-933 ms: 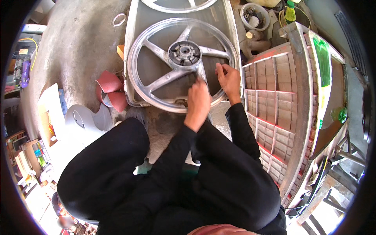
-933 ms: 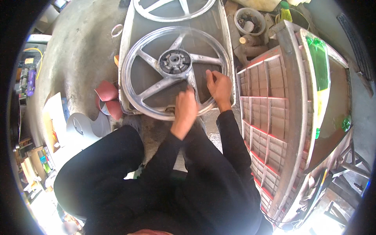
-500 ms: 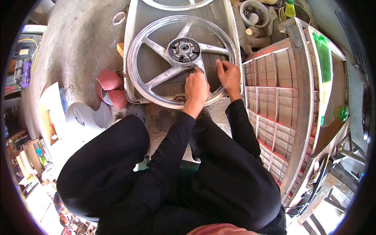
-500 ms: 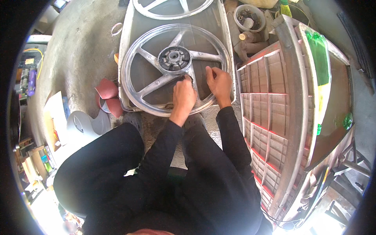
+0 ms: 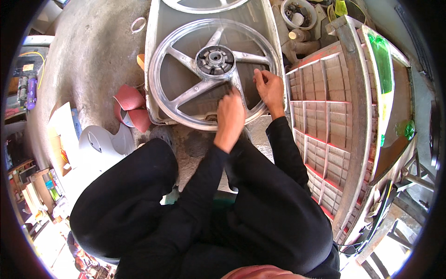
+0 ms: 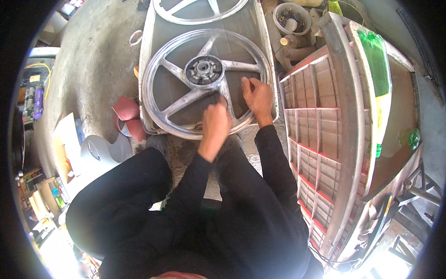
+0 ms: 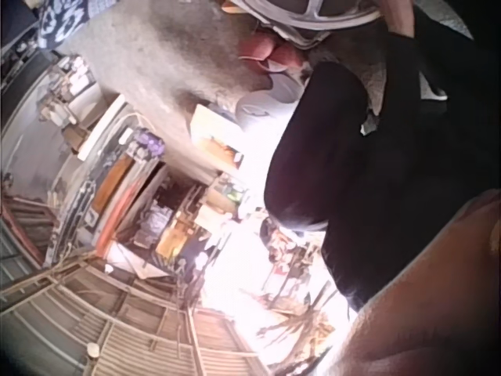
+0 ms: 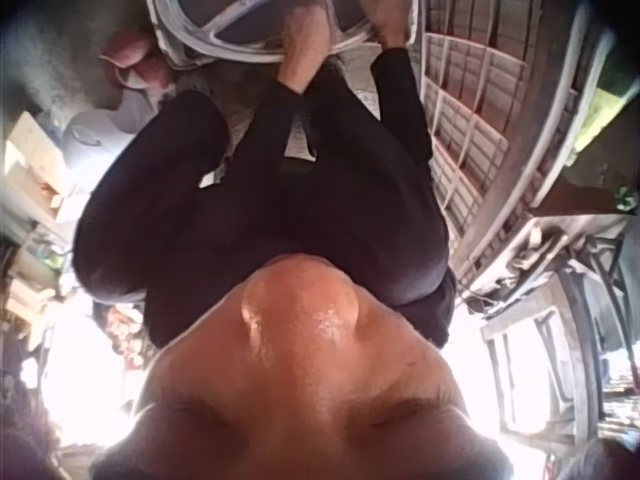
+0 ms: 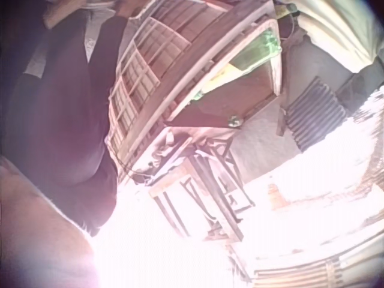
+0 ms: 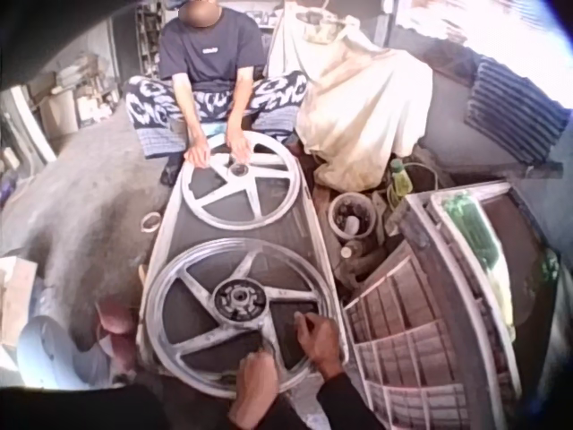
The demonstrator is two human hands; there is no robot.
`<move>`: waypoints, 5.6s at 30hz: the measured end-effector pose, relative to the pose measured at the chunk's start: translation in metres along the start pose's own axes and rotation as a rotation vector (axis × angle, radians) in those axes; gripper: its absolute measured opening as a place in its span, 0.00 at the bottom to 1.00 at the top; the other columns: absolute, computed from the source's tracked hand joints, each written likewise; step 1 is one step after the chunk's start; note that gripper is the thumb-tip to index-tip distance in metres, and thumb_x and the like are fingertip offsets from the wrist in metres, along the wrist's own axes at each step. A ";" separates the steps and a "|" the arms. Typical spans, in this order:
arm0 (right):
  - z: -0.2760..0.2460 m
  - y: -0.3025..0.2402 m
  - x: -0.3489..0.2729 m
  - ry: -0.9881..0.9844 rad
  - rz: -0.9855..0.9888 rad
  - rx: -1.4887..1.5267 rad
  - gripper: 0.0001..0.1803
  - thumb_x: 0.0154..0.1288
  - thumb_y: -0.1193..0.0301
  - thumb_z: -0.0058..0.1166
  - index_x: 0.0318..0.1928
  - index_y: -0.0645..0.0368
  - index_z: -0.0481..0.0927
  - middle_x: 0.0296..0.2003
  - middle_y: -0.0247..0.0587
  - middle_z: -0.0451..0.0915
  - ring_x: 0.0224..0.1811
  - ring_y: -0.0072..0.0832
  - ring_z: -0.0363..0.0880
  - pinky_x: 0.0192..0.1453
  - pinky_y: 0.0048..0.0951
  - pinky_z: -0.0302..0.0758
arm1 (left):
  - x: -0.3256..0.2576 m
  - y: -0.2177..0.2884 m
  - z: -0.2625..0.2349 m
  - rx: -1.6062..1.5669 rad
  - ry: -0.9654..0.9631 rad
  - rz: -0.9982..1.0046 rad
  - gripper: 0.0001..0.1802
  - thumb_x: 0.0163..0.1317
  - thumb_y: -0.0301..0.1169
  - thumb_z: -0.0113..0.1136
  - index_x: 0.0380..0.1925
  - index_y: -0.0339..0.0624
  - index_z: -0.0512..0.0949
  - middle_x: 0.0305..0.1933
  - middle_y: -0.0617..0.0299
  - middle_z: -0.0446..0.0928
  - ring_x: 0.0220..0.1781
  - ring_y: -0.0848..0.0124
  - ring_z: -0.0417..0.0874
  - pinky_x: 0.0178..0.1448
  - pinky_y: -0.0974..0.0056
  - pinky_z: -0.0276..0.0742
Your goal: The person sands the surface of a motorcycle wheel rim by hand using a small piece of sandpaper while sitting on the floor. They move the sandpaper along the rim and between the spokes, occasionally dipping it in a water container and rinsing the area to remove debris.
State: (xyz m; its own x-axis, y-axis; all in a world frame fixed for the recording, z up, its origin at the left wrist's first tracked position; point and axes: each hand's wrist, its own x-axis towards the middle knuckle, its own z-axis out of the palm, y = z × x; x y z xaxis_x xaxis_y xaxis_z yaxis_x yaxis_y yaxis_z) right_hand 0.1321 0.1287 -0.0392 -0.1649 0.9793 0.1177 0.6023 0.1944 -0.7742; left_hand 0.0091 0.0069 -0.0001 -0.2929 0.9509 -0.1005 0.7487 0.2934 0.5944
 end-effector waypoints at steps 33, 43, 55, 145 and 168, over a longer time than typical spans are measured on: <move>0.001 0.003 -0.001 0.000 -0.012 -0.017 0.22 0.77 0.56 0.62 0.30 0.60 0.88 0.24 0.51 0.84 0.25 0.51 0.84 0.33 0.48 0.75 | 0.021 -0.009 -0.006 -0.136 0.092 -0.038 0.12 0.61 0.20 0.60 0.43 0.30 0.86 0.36 0.32 0.85 0.41 0.33 0.88 0.52 0.36 0.84; -0.005 0.007 -0.001 -0.012 0.001 -0.093 0.22 0.78 0.56 0.61 0.31 0.60 0.90 0.25 0.50 0.86 0.27 0.49 0.87 0.34 0.46 0.78 | 0.007 0.006 -0.002 0.001 0.066 -0.052 0.11 0.63 0.26 0.64 0.41 0.30 0.88 0.34 0.33 0.86 0.42 0.36 0.88 0.51 0.38 0.84; -0.003 0.005 0.000 -0.012 0.018 -0.027 0.24 0.78 0.54 0.60 0.30 0.60 0.89 0.23 0.49 0.86 0.26 0.46 0.86 0.34 0.43 0.78 | -0.012 0.002 -0.002 -0.034 0.030 0.005 0.09 0.66 0.28 0.64 0.36 0.30 0.85 0.36 0.33 0.86 0.40 0.36 0.89 0.48 0.39 0.86; -0.012 -0.065 0.043 -0.894 0.392 0.321 0.29 0.83 0.53 0.56 0.43 0.72 0.90 0.36 0.50 0.90 0.37 0.31 0.91 0.43 0.32 0.89 | 0.018 -0.083 -0.038 -0.509 -0.014 -0.024 0.14 0.67 0.29 0.72 0.50 0.34 0.88 0.47 0.45 0.91 0.45 0.54 0.93 0.53 0.56 0.85; 0.016 -0.010 0.057 -0.700 0.505 0.016 0.28 0.79 0.54 0.61 0.35 0.70 0.88 0.31 0.47 0.90 0.31 0.33 0.92 0.38 0.34 0.88 | 0.020 -0.083 -0.039 -0.543 -0.060 -0.077 0.15 0.66 0.27 0.72 0.51 0.34 0.88 0.49 0.45 0.91 0.55 0.55 0.92 0.64 0.56 0.82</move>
State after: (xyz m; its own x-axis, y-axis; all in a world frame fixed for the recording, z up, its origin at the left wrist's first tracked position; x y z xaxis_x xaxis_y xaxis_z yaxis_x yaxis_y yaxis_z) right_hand 0.1041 0.1816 -0.0352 -0.3270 0.6866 -0.6494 0.7233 -0.2604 -0.6395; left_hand -0.0821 -0.0019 -0.0200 -0.2887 0.9372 -0.1957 0.3070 0.2843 0.9083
